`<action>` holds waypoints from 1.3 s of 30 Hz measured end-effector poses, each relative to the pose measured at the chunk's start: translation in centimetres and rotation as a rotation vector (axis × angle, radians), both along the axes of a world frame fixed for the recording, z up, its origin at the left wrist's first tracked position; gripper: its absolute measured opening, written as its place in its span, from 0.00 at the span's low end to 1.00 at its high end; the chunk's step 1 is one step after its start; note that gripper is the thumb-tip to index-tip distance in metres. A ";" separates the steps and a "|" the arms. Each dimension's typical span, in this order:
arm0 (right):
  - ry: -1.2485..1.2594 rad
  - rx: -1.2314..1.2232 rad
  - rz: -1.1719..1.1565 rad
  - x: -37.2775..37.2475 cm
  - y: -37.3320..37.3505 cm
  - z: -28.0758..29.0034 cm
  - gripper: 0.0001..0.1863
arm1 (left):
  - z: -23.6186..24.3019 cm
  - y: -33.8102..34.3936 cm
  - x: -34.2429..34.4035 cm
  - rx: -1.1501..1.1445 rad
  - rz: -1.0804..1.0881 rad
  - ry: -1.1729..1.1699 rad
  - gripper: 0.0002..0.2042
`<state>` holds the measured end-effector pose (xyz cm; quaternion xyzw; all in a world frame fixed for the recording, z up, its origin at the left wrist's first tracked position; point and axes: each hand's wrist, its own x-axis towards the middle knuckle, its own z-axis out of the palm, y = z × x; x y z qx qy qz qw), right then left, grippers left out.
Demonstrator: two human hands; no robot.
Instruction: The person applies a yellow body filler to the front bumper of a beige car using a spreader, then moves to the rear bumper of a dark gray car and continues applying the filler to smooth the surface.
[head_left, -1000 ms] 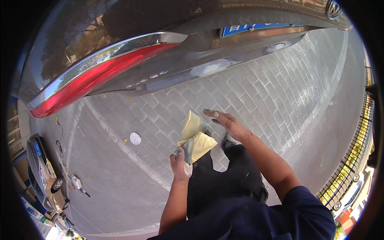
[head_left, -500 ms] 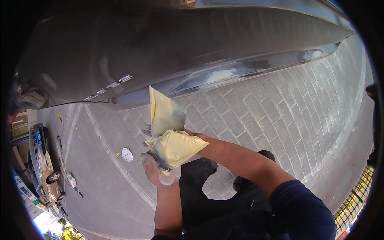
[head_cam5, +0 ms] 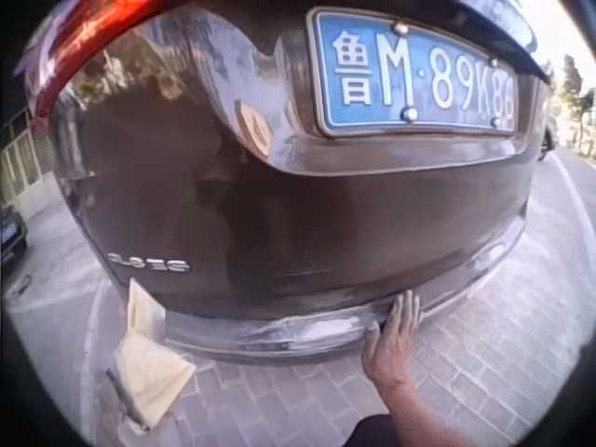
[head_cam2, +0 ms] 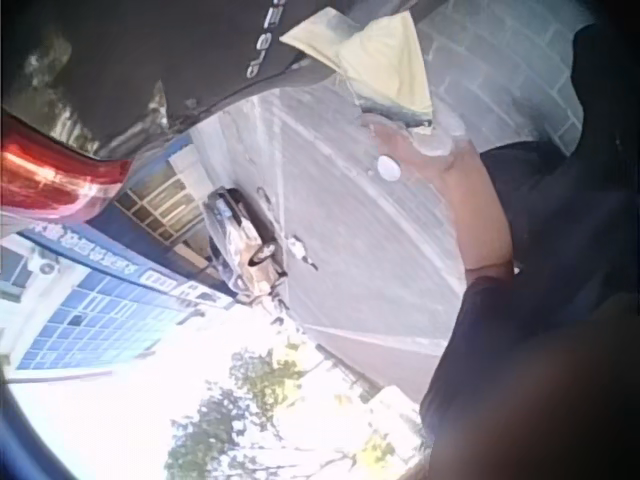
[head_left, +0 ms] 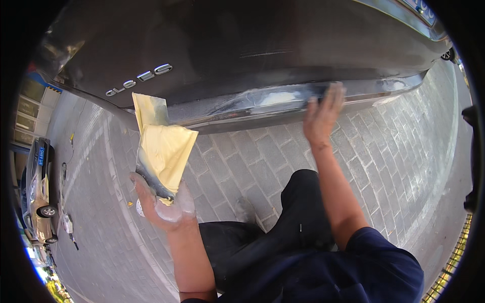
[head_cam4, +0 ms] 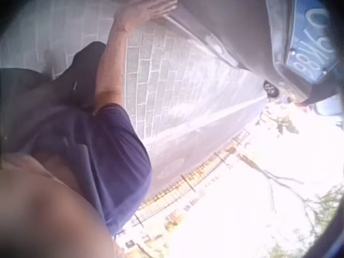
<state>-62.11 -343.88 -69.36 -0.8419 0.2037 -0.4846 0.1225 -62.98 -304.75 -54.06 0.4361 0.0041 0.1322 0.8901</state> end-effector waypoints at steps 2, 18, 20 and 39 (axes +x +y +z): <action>0.330 -0.012 0.317 3.2 13.8 0.3 0.46 | -3.0 1.6 0.6 0.860 0.485 -0.377 0.32; -0.001 0.361 0.091 -9.5 -4.2 1.0 0.31 | -1.2 -1.0 -3.9 -0.283 -0.475 0.046 0.28; -0.070 0.704 0.476 -11.9 1.1 4.2 0.31 | -3.1 -2.0 -3.4 -0.283 -0.523 0.149 0.27; 0.424 0.524 0.492 -10.4 0.4 12.8 0.21 | -3.0 -7.6 -6.8 0.190 -0.713 0.493 0.15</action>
